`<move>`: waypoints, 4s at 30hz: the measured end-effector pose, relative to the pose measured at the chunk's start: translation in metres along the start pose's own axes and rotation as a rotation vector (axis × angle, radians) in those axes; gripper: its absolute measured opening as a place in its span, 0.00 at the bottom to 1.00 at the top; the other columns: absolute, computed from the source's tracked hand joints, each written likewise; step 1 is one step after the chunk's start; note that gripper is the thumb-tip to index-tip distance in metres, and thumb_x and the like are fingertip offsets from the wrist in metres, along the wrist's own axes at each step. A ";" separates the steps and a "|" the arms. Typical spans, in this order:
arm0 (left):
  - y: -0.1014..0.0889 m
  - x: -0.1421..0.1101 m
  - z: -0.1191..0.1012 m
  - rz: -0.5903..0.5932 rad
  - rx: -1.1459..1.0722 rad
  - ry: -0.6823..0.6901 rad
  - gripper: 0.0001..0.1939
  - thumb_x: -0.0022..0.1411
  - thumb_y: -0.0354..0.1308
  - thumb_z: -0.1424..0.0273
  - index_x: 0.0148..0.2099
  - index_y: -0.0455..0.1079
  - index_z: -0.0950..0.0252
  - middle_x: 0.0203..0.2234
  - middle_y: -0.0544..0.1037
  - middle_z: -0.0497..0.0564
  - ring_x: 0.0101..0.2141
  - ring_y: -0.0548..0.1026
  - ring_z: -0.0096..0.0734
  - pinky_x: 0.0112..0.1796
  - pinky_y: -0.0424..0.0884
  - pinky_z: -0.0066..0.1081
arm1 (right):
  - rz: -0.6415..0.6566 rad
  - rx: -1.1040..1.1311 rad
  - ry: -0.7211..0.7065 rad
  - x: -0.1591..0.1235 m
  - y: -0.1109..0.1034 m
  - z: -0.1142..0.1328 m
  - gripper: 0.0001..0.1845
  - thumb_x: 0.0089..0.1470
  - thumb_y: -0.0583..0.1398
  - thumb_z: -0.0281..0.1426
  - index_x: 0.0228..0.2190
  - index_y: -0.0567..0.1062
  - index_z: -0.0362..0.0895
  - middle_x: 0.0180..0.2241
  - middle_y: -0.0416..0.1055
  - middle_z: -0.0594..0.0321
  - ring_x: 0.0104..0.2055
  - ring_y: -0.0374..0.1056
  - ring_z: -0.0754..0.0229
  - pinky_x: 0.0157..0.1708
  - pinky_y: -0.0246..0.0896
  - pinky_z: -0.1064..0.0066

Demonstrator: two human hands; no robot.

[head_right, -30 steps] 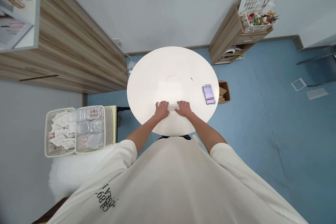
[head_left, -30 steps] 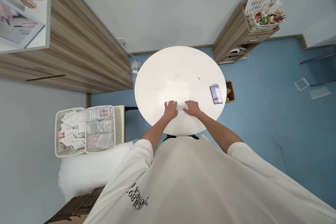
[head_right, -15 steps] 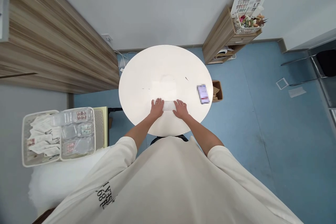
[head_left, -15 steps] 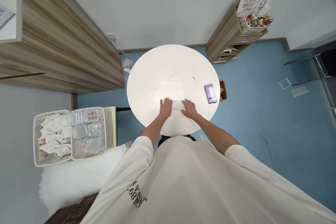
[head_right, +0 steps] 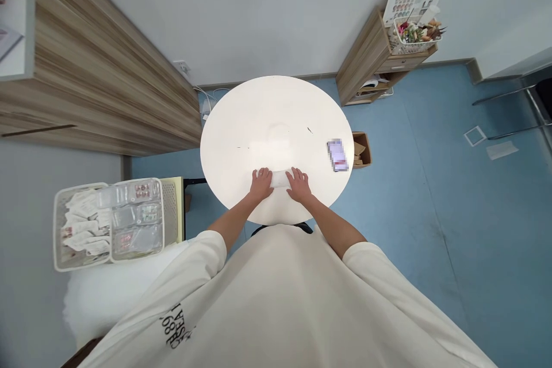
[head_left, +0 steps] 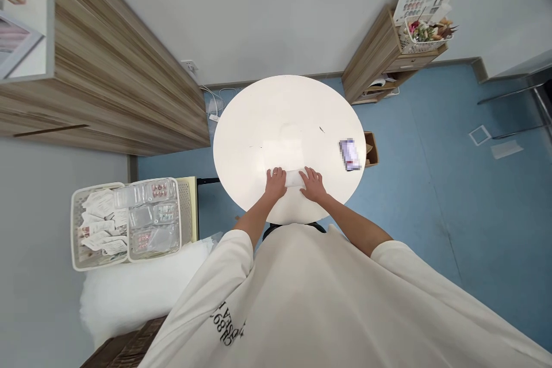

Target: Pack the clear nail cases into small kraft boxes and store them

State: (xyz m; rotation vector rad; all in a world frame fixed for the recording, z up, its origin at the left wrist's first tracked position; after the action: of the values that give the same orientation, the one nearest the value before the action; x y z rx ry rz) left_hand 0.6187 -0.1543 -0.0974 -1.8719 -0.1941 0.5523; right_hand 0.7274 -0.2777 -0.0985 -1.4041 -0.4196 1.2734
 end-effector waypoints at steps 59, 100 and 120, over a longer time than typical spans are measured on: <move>-0.002 -0.060 0.053 -0.071 -0.507 -0.429 0.30 0.64 0.49 0.74 0.67 0.53 0.63 0.61 0.66 0.62 0.59 0.68 0.48 0.55 0.67 0.47 | 0.031 0.438 0.260 0.021 0.001 0.059 0.19 0.63 0.53 0.31 0.55 0.64 0.48 0.43 0.74 0.57 0.41 0.71 0.54 0.40 0.64 0.65; 0.027 -0.008 0.015 0.104 -0.922 -0.632 0.15 0.61 0.59 0.72 0.49 0.61 0.58 0.35 0.77 0.47 0.35 0.76 0.30 0.34 0.67 0.28 | -0.035 0.483 0.092 0.030 0.017 0.045 0.30 0.59 0.57 0.27 0.62 0.60 0.48 0.49 0.64 0.53 0.48 0.66 0.54 0.46 0.65 0.63; -0.002 -0.018 0.003 -0.042 -0.315 -0.131 0.31 0.61 0.52 0.78 0.66 0.61 0.62 0.62 0.64 0.59 0.61 0.65 0.48 0.57 0.64 0.45 | -0.013 0.113 -0.092 0.008 0.001 0.053 0.30 0.59 0.55 0.24 0.62 0.65 0.47 0.62 0.58 0.49 0.58 0.57 0.46 0.54 0.59 0.56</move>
State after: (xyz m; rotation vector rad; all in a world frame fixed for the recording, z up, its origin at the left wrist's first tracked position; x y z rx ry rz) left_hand 0.6021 -0.1579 -0.0917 -2.1306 -0.4266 0.6443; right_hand 0.6849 -0.2460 -0.0906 -1.2502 -0.4122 1.3346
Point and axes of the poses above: each hand's wrist, its own x-axis towards the middle knuckle, its own y-axis out of the palm, z = x × y, the point moved 7 cm from there along x, towards the middle knuckle
